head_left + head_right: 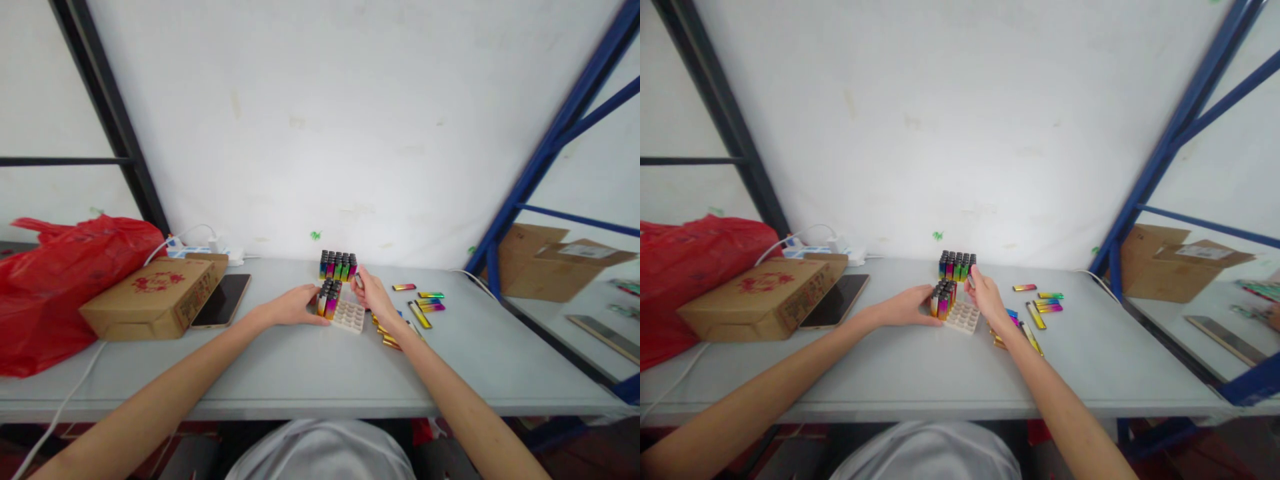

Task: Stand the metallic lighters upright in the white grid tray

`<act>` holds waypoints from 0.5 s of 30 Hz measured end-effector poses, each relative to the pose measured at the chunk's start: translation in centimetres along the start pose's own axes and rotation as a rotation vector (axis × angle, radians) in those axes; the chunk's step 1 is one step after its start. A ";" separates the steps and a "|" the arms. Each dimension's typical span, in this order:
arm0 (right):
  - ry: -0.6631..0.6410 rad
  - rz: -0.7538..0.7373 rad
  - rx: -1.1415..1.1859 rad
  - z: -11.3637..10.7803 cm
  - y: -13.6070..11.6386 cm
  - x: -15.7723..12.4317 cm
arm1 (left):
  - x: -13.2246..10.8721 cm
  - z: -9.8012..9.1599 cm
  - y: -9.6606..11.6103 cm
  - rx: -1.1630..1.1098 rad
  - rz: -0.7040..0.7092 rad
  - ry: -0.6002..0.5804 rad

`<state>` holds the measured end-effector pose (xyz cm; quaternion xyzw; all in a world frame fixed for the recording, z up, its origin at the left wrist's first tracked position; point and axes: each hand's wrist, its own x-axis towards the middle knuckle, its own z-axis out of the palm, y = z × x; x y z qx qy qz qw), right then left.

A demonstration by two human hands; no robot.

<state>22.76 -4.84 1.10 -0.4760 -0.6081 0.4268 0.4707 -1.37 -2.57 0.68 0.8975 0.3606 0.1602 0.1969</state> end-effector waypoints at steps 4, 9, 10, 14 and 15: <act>0.057 -0.101 -0.025 0.0 -0.1 0.1 | 0.0 0.0 0.0 0.006 0.005 0.003; 0.079 -0.237 -0.209 -0.5 0.7 0.4 | 0.0 0.0 0.1 -0.004 -0.009 0.007; 0.082 -0.267 -0.239 -0.7 0.9 0.4 | 0.0 0.0 0.1 -0.001 -0.013 0.006; 0.099 -0.285 -0.383 -1.2 1.4 0.5 | 0.0 0.0 0.1 0.015 -0.022 0.007; 0.098 -0.276 -0.415 -1.2 1.4 0.5 | 0.0 0.0 0.2 0.013 -0.025 0.011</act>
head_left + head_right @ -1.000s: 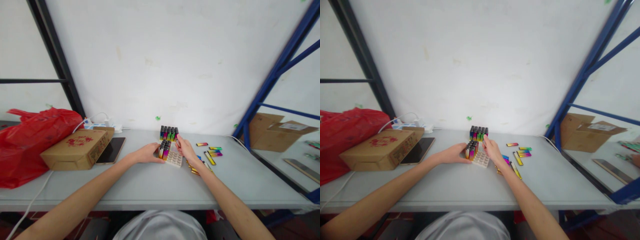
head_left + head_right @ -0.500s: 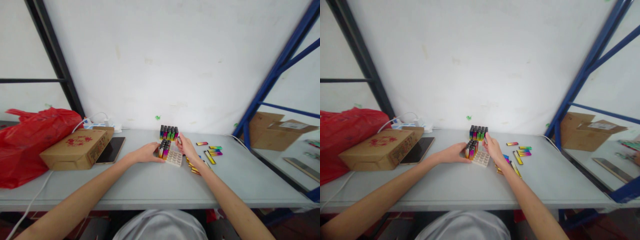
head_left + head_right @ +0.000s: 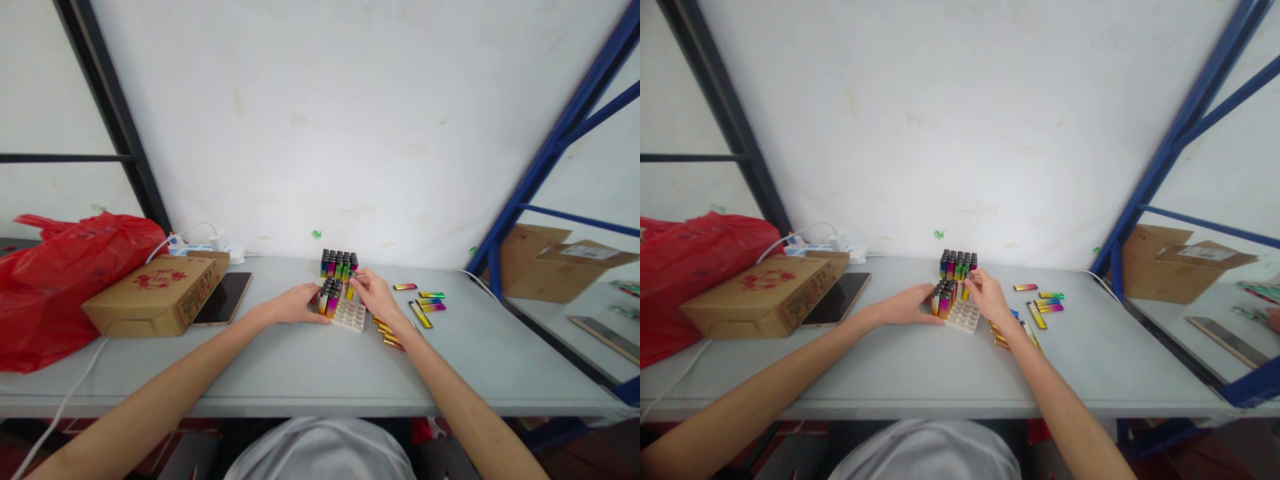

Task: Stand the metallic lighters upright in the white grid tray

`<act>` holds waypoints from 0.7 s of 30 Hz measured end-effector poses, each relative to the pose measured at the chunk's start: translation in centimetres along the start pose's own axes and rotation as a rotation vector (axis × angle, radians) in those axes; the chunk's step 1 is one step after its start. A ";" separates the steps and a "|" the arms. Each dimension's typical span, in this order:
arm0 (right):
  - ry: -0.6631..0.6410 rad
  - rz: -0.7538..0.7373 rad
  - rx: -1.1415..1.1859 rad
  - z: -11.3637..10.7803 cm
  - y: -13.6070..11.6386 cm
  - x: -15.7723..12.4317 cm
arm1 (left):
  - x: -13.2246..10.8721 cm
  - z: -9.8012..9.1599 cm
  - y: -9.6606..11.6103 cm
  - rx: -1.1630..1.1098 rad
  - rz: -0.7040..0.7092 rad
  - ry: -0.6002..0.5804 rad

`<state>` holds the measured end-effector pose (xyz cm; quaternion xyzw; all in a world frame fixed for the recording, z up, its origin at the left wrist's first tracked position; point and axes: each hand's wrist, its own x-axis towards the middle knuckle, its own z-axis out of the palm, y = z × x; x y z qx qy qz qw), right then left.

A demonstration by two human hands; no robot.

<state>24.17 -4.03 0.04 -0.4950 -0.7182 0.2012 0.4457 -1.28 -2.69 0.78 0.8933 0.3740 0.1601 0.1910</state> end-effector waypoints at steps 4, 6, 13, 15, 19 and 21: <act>-0.030 0.011 0.017 0.3 0.1 -0.1 | 0.0 0.0 0.1 -0.018 0.004 0.003; -0.048 0.010 0.065 0.5 0.1 -0.1 | 0.0 0.0 0.0 -0.023 0.012 0.001; -0.124 -0.103 -0.002 0.0 -0.3 -0.1 | 0.1 0.1 -0.2 -0.013 0.018 0.008; -0.173 -0.137 -0.033 -0.3 -0.4 0.0 | 0.1 0.1 -0.2 -0.012 0.014 0.012; -0.255 -0.170 -0.034 -0.6 -0.5 -0.1 | 0.0 0.1 -0.2 -0.012 0.015 0.005; -0.269 -0.173 -0.031 -0.8 -0.7 -0.2 | 0.0 0.1 -0.2 -0.014 0.012 0.003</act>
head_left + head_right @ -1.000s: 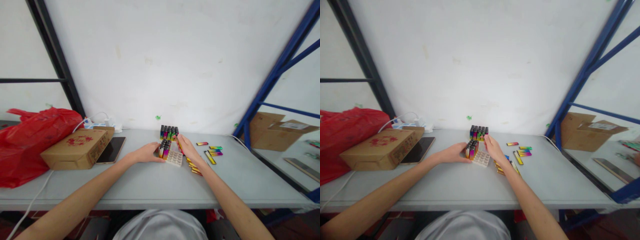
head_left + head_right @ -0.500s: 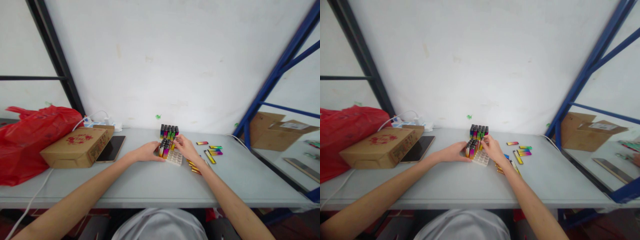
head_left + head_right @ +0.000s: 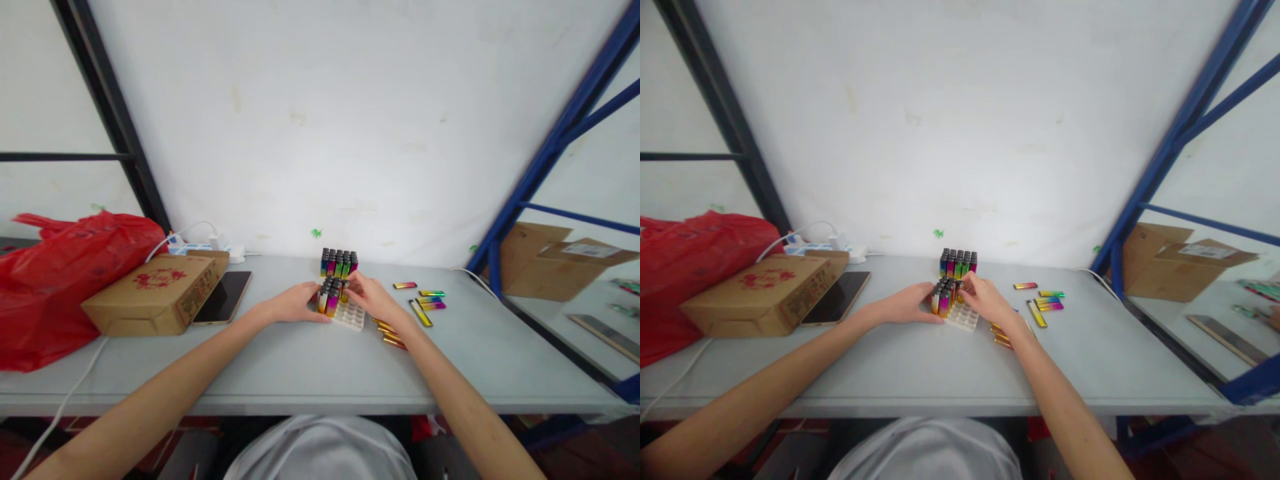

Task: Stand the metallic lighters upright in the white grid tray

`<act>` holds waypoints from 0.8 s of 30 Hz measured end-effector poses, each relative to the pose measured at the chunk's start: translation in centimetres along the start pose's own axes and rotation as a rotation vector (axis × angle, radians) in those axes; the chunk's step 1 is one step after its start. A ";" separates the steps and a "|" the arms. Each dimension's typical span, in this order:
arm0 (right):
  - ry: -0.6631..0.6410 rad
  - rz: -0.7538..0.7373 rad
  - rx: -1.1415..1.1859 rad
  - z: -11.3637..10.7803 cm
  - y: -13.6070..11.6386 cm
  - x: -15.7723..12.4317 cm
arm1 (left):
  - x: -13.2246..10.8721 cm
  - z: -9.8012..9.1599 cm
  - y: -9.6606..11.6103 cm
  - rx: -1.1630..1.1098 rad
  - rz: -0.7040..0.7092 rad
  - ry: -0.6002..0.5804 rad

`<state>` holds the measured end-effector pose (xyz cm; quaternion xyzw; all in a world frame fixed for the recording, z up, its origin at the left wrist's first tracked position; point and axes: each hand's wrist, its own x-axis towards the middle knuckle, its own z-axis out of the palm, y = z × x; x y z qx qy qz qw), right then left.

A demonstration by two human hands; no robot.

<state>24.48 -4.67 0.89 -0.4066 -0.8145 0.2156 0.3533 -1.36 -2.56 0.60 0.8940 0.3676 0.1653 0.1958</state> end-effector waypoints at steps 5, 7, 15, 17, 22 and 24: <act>0.028 0.028 -0.196 -1.8 -0.3 -0.4 | 0.0 0.0 0.0 0.001 0.002 0.008; 0.080 0.062 -0.341 -2.7 0.3 -0.5 | 0.0 0.0 0.0 0.008 0.006 0.003; -0.009 0.276 -0.638 -2.9 3.5 -0.7 | 0.0 -0.3 0.4 0.026 -0.001 -0.020; -0.059 0.278 -0.648 -2.4 3.5 -0.6 | 0.0 -0.3 0.4 0.028 0.004 -0.015; -0.104 0.237 -0.605 -1.2 3.2 -0.2 | 0.1 -0.1 0.2 0.040 0.002 0.003; -0.069 0.195 -0.576 -1.1 3.1 -0.1 | 0.1 0.0 0.1 0.042 0.002 0.002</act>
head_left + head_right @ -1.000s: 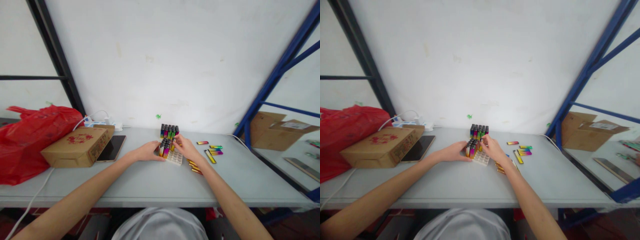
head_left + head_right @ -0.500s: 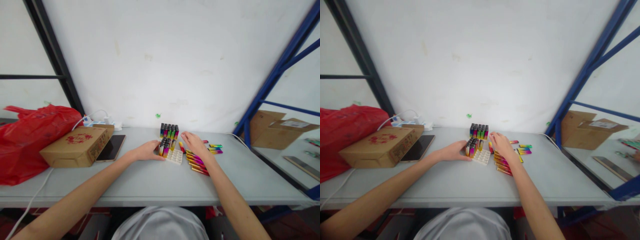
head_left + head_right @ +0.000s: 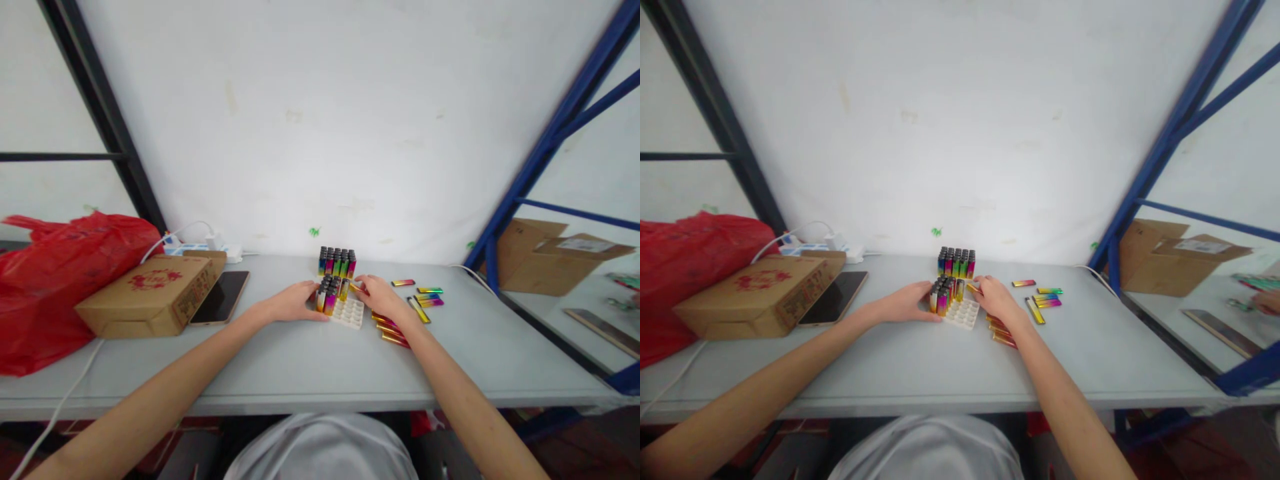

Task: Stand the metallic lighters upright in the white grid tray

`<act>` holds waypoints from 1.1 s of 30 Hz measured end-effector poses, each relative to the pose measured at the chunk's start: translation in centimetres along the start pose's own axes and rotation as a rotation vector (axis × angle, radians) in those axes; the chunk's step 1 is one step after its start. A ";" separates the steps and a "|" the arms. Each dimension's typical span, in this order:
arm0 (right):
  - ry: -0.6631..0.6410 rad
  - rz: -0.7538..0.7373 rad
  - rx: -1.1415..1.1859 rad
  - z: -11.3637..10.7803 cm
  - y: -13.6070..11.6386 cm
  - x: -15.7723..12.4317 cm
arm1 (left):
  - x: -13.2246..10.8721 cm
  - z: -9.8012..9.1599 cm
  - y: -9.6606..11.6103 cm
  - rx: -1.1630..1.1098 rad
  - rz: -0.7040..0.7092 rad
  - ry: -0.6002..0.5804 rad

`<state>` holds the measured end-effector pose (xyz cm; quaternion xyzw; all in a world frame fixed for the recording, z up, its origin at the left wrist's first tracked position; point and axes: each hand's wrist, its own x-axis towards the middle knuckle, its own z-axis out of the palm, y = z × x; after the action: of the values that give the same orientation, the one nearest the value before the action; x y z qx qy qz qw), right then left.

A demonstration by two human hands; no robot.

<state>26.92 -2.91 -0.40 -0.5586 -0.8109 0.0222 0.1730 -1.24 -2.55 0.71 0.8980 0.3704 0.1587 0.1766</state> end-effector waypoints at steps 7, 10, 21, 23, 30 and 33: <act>0.303 -0.033 0.352 -1.1 -0.8 0.1 | -0.1 -0.1 0.1 -0.015 -0.005 -0.010; 0.317 0.031 0.553 -1.5 -1.3 0.1 | -0.1 -0.1 0.1 -0.009 -0.004 -0.006; 0.364 0.130 1.083 -1.4 -2.5 0.4 | 0.0 -0.2 0.2 0.006 0.010 -0.009; 0.400 0.123 1.126 -1.3 -2.7 0.5 | 0.0 -0.1 0.2 0.004 0.013 -0.006; 0.223 0.028 1.349 -1.6 -4.3 0.0 | 0.0 0.1 -0.1 -0.002 0.017 0.003; 0.150 0.095 1.285 -1.5 -4.9 -0.2 | 0.0 0.1 -0.1 0.001 0.024 0.003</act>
<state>23.06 -5.15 2.07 -0.3793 -0.5961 0.4716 0.5277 -1.30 -2.48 0.58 0.9023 0.3599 0.1618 0.1735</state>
